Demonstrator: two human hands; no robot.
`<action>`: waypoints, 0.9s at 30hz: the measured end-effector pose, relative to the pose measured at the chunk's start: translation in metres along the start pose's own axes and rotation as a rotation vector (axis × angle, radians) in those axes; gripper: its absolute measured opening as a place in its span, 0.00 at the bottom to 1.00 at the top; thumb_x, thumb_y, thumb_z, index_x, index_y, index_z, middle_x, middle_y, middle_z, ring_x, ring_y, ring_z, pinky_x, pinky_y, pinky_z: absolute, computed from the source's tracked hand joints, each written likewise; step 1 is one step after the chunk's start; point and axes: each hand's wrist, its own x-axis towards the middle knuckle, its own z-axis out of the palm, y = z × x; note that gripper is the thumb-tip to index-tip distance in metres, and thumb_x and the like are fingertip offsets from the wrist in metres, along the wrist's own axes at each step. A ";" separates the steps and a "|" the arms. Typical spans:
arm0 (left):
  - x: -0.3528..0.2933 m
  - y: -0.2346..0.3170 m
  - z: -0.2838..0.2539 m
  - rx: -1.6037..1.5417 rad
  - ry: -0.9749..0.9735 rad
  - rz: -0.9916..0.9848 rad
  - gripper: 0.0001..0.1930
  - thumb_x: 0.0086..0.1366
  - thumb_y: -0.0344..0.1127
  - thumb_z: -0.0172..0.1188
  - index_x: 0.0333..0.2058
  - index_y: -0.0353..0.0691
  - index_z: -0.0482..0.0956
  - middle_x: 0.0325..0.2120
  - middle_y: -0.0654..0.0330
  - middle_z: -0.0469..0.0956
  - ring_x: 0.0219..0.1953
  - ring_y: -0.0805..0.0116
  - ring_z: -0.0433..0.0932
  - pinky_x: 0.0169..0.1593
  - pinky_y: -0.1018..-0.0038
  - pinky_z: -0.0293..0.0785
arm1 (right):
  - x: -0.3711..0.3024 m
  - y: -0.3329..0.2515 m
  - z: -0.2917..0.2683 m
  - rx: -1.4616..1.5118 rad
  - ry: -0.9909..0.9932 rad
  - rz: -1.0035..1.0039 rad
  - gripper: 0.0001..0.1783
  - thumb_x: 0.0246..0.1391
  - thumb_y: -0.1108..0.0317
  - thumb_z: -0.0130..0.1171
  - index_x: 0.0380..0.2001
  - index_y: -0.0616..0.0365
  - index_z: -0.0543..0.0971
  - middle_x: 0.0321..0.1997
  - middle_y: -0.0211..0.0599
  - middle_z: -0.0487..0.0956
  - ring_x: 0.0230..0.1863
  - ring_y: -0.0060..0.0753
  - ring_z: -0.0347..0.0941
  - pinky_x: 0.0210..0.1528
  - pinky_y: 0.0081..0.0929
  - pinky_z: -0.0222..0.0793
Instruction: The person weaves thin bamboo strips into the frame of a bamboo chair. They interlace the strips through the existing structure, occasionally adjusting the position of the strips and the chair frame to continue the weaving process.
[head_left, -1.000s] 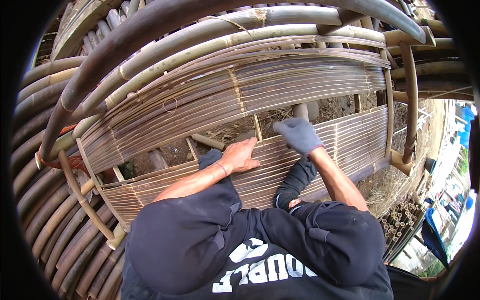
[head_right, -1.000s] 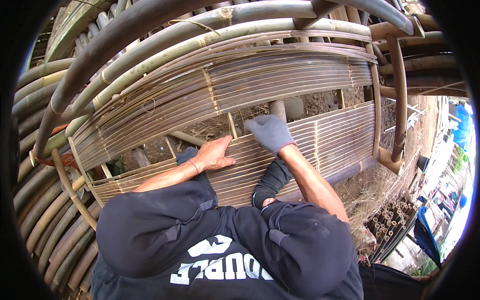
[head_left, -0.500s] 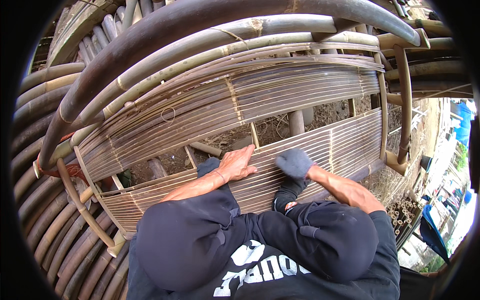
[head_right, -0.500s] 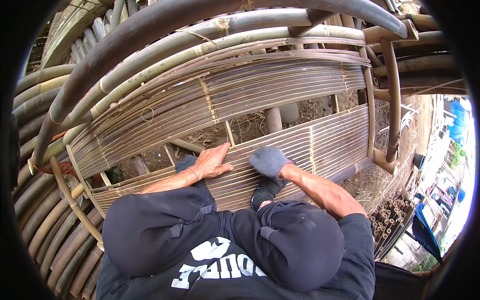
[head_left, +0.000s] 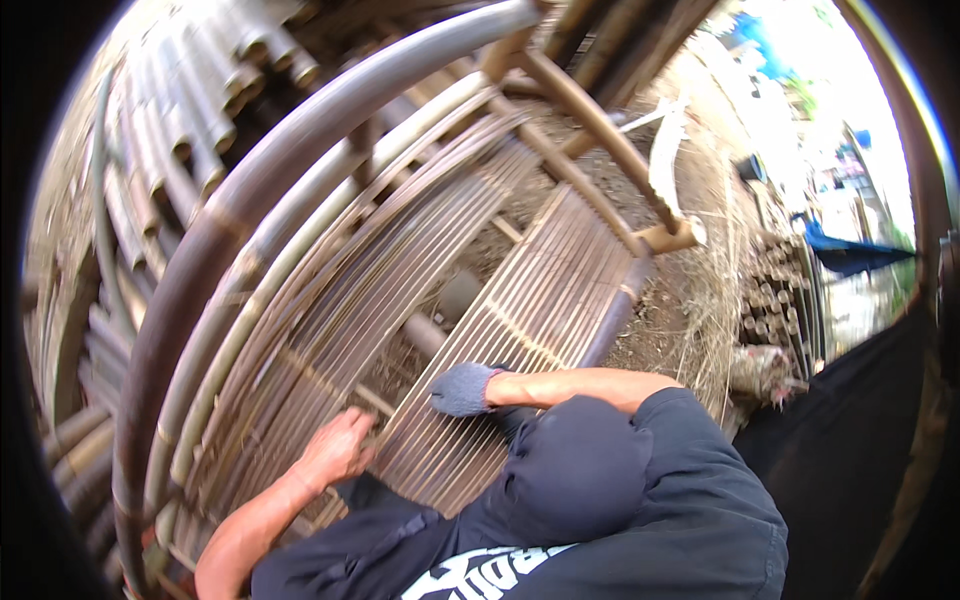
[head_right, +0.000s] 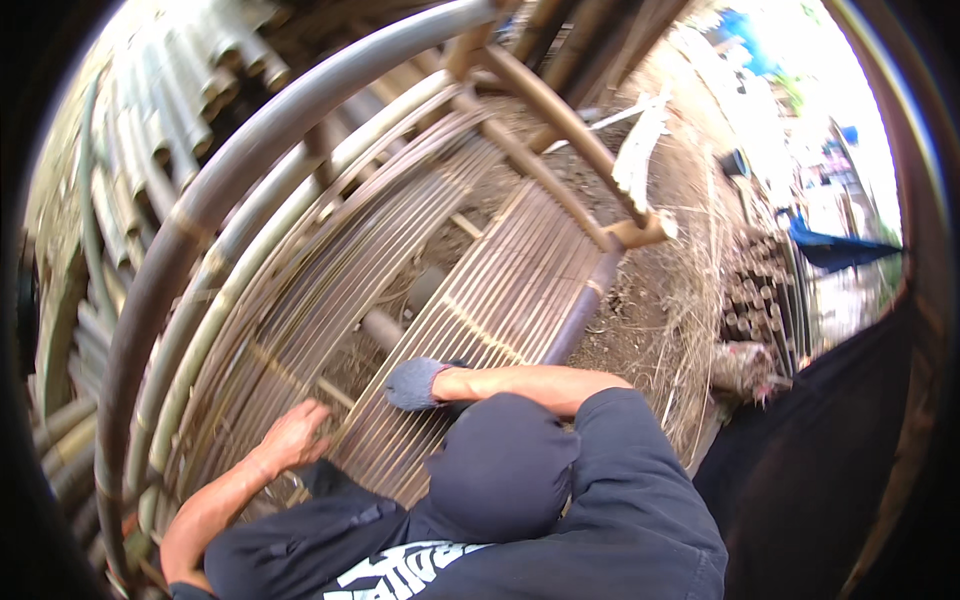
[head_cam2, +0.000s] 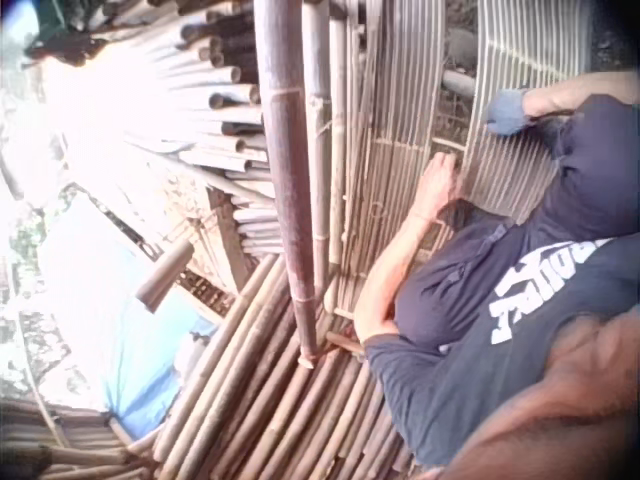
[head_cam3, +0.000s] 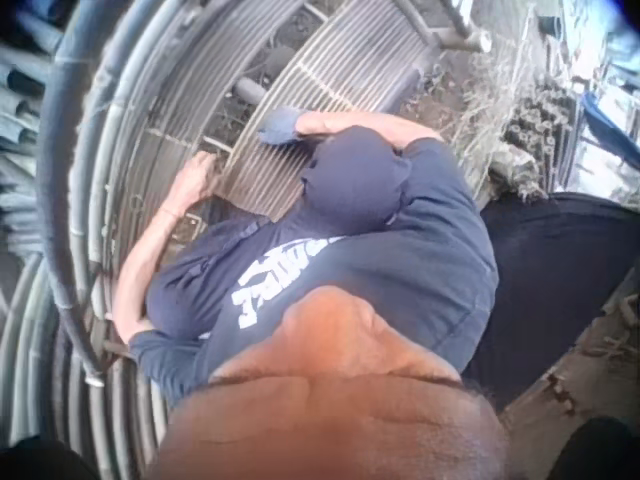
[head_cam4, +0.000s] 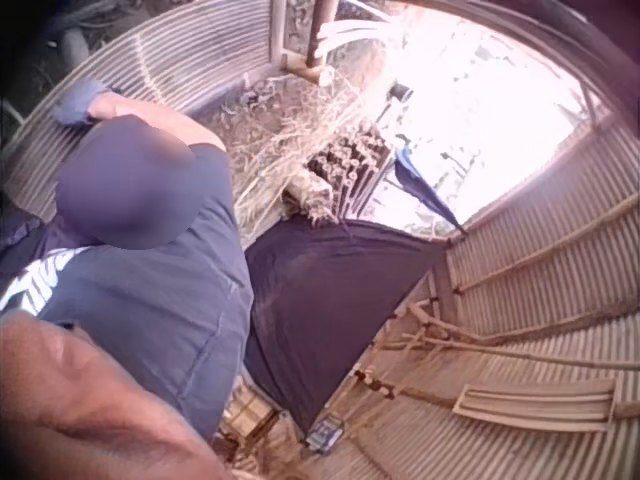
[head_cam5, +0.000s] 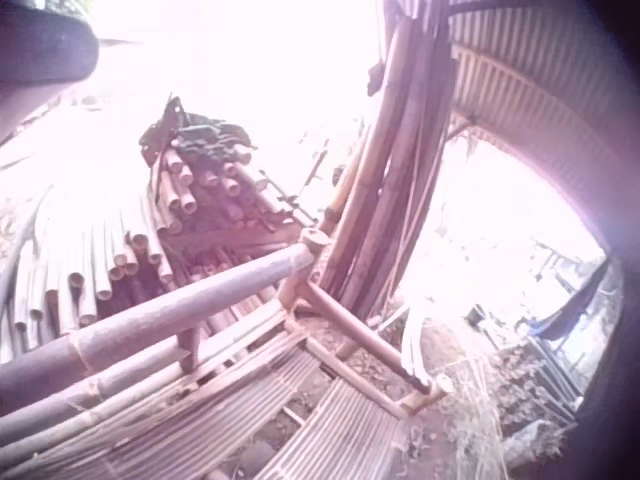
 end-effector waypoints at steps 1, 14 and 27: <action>0.006 0.005 -0.014 0.067 -0.090 0.013 0.20 0.59 0.38 0.63 0.49 0.38 0.75 0.41 0.49 0.74 0.48 0.47 0.76 0.51 0.57 0.75 | -0.008 0.012 -0.012 0.052 0.058 0.053 0.25 0.60 0.53 0.44 0.43 0.59 0.82 0.46 0.53 0.82 0.49 0.58 0.78 0.54 0.47 0.72; 0.133 0.078 -0.001 0.142 -0.213 0.127 0.18 0.61 0.41 0.62 0.47 0.37 0.78 0.38 0.48 0.79 0.45 0.47 0.79 0.50 0.58 0.76 | -0.230 0.389 -0.016 0.570 1.695 1.142 0.19 0.53 0.61 0.60 0.44 0.62 0.84 0.46 0.48 0.84 0.48 0.46 0.81 0.53 0.37 0.73; 0.173 0.090 0.004 0.072 -0.255 0.015 0.15 0.61 0.38 0.62 0.44 0.36 0.79 0.39 0.48 0.80 0.44 0.46 0.79 0.49 0.58 0.76 | -0.201 0.439 -0.064 0.090 1.911 1.240 0.13 0.52 0.53 0.63 0.24 0.50 0.85 0.31 0.41 0.81 0.35 0.48 0.78 0.37 0.43 0.72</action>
